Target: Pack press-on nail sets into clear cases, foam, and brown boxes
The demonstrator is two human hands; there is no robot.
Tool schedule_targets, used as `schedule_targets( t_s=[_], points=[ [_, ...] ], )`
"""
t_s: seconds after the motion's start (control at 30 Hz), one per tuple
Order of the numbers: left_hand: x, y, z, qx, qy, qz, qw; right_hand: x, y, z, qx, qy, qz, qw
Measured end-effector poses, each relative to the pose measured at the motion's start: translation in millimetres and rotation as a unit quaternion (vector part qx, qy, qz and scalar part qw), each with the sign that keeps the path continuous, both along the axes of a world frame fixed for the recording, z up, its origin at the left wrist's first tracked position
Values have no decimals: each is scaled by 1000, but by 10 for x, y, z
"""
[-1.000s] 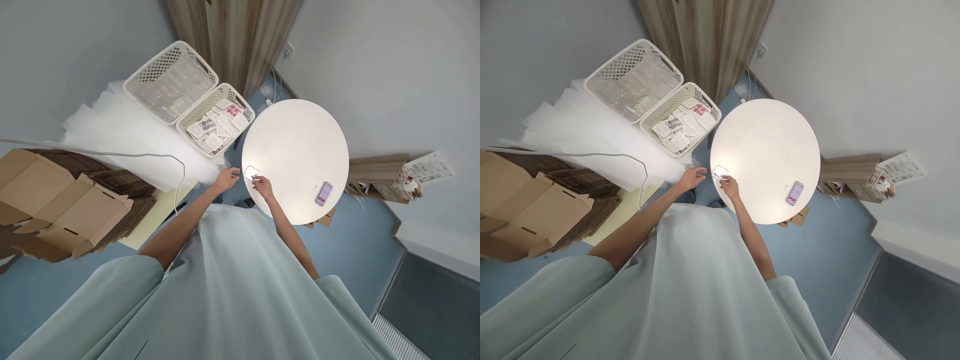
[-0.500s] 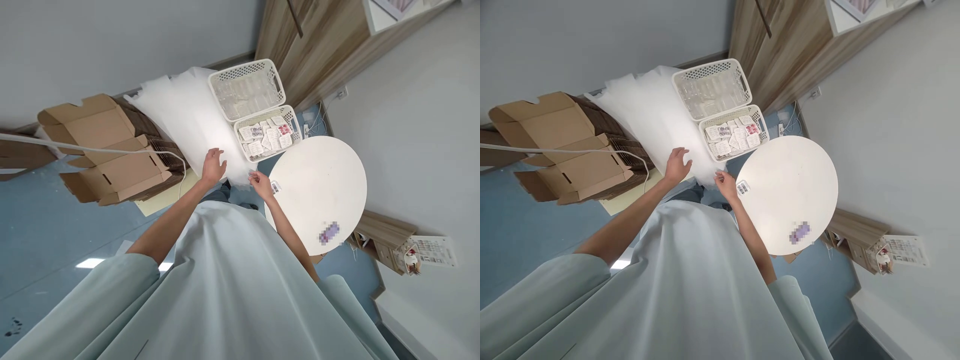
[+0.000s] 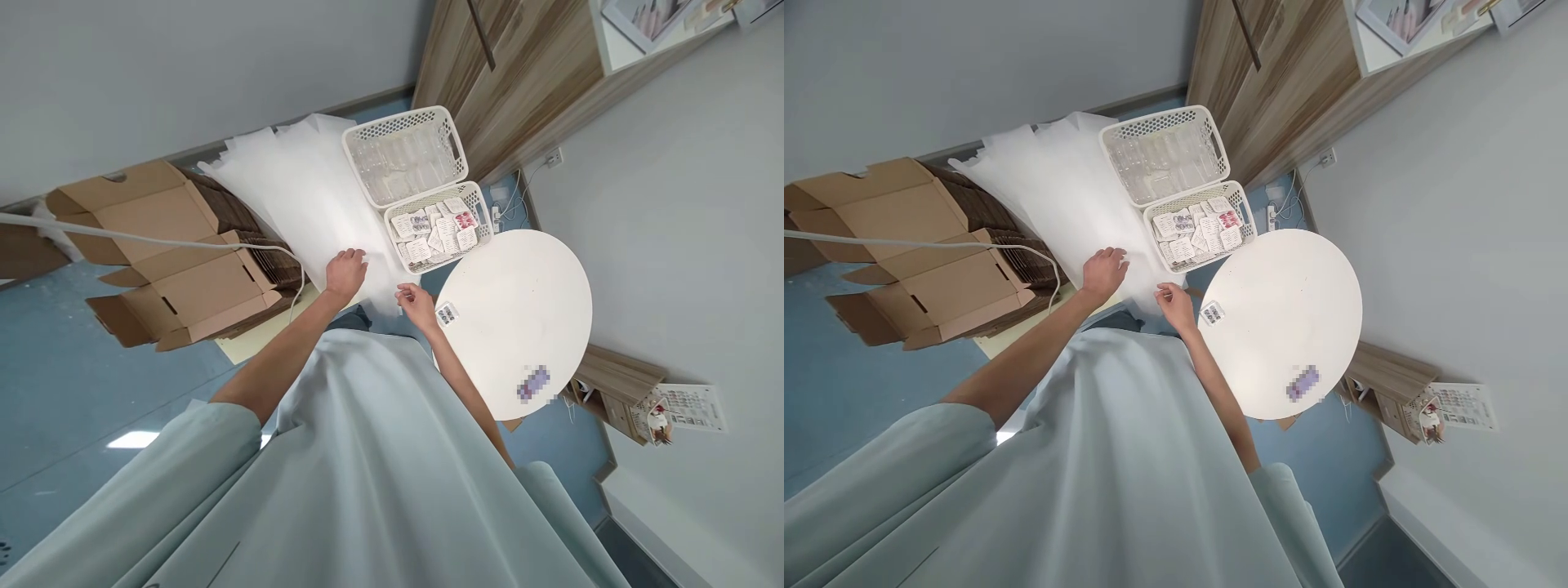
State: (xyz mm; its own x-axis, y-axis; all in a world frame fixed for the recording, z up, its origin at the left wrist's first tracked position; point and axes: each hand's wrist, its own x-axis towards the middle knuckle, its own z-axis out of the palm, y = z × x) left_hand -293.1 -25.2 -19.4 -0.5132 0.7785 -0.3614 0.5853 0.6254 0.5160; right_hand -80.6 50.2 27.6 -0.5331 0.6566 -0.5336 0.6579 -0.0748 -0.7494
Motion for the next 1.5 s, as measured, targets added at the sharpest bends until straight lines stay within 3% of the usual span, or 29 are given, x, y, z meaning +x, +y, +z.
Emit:
schedule_targets(
  t_s=[0.1, 0.23, 0.47, 0.67, 0.77, 0.97, 1.2, 1.5],
  points=[
    [11, -53, 123, 30, -6, 33, 999, -11, 1, 45, 10, -5, -1, 1000],
    [90, -156, 411, 59, -28, 67, 996, -108, 36, 135, 45, 32, -35, 998],
    [396, -220, 979, 188, -74, 12, 979, -261, 138, 403, 74, 137, -74, 985],
    [783, -45, 1340, 318, -100, -35, 942, 63, 192, 630, 48, 199, -158, 966],
    [1048, 85, 1472, 336, -124, -56, 932, 377, 151, 737, 38, 227, -215, 949],
    [1695, 377, 1605, 291, -161, -126, 935, 1117, -70, 881, 31, 248, -330, 910],
    [2600, 551, 1624, 249, -284, -231, 897, 2013, -379, 715, -15, 247, -495, 833],
    [3496, 461, 1552, 109, -389, -325, 855, 2888, -817, 633, -53, 276, -463, 841]
  ],
)
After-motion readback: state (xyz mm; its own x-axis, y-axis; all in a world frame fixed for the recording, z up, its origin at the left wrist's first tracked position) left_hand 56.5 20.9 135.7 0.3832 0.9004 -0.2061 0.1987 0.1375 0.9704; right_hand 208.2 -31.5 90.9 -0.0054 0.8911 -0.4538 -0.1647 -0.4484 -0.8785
